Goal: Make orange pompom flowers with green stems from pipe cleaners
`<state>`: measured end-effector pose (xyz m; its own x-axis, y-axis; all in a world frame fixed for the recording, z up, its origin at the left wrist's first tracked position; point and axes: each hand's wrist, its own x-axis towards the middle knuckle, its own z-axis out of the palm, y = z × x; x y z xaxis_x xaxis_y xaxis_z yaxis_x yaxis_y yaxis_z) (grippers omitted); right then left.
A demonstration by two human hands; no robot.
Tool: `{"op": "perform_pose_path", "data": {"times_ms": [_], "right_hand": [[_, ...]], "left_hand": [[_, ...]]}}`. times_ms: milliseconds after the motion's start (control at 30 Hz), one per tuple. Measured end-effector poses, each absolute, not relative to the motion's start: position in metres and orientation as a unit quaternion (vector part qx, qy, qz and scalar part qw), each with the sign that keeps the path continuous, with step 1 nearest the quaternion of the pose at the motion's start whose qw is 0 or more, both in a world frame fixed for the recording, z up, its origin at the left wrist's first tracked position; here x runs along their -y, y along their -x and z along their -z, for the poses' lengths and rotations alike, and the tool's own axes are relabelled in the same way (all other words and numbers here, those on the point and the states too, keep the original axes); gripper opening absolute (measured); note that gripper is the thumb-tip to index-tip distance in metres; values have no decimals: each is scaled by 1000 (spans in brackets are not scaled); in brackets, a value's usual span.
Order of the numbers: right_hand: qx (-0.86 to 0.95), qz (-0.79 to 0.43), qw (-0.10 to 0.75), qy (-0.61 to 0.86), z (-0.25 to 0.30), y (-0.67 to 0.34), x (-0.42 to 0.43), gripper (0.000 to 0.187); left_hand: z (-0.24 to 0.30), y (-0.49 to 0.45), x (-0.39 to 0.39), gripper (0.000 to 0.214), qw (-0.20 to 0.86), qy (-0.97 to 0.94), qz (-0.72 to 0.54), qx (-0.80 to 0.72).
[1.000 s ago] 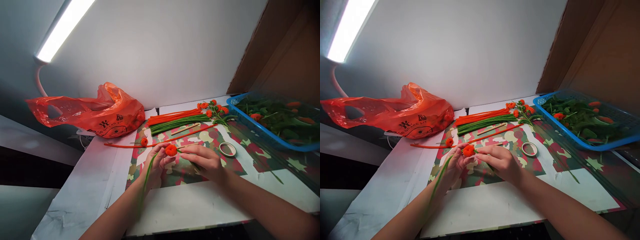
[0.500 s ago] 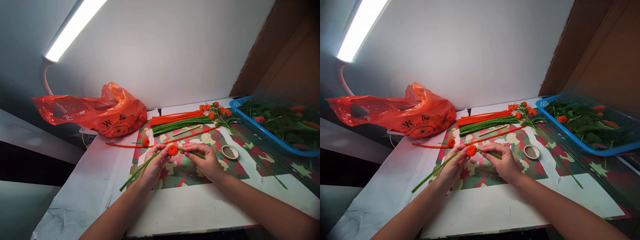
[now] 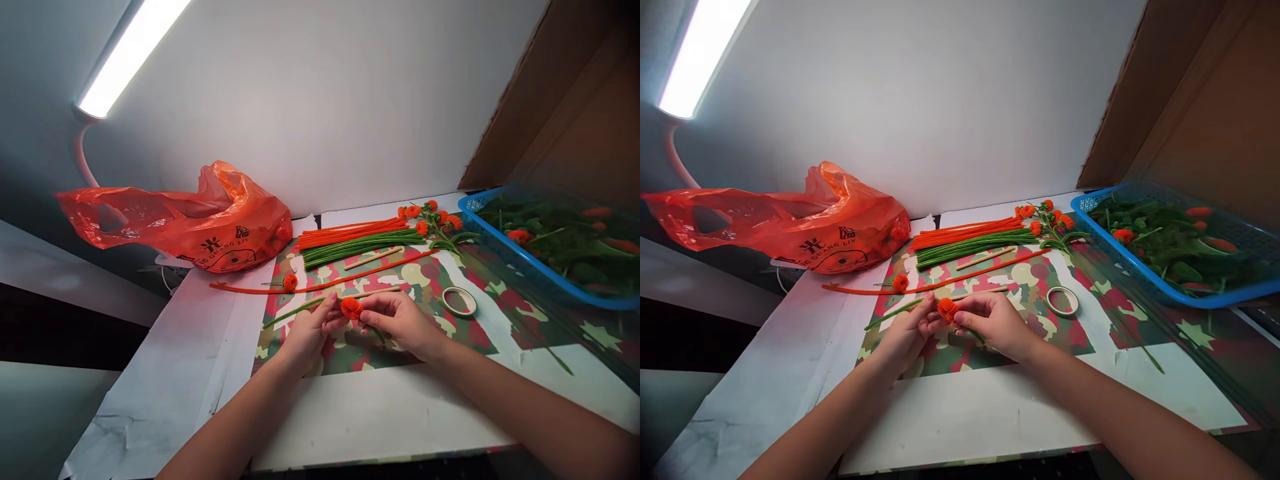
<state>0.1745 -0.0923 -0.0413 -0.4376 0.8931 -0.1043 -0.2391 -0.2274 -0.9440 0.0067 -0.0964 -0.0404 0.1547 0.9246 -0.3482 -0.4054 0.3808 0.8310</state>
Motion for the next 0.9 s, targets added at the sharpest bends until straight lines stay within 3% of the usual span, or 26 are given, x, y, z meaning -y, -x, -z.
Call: {"op": "perform_pose_path", "data": {"times_ms": [233,433,700,900], "right_hand": [[428,-744,373,352,44,-176,92,27],[486,-696,381,366,42,-175,95,25],[513,-707,347,342,44,-180,92,28],[526,-671,379,361,44,-181,90,29]], "left_hand": [[41,-6,96,31,717,-312,-447,-434],[43,-4,95,32,690,-291,-472,-466],[47,1,93,29,757,-258,-417,-432],[47,0,94,29,764,-279,-405,-418]]}}
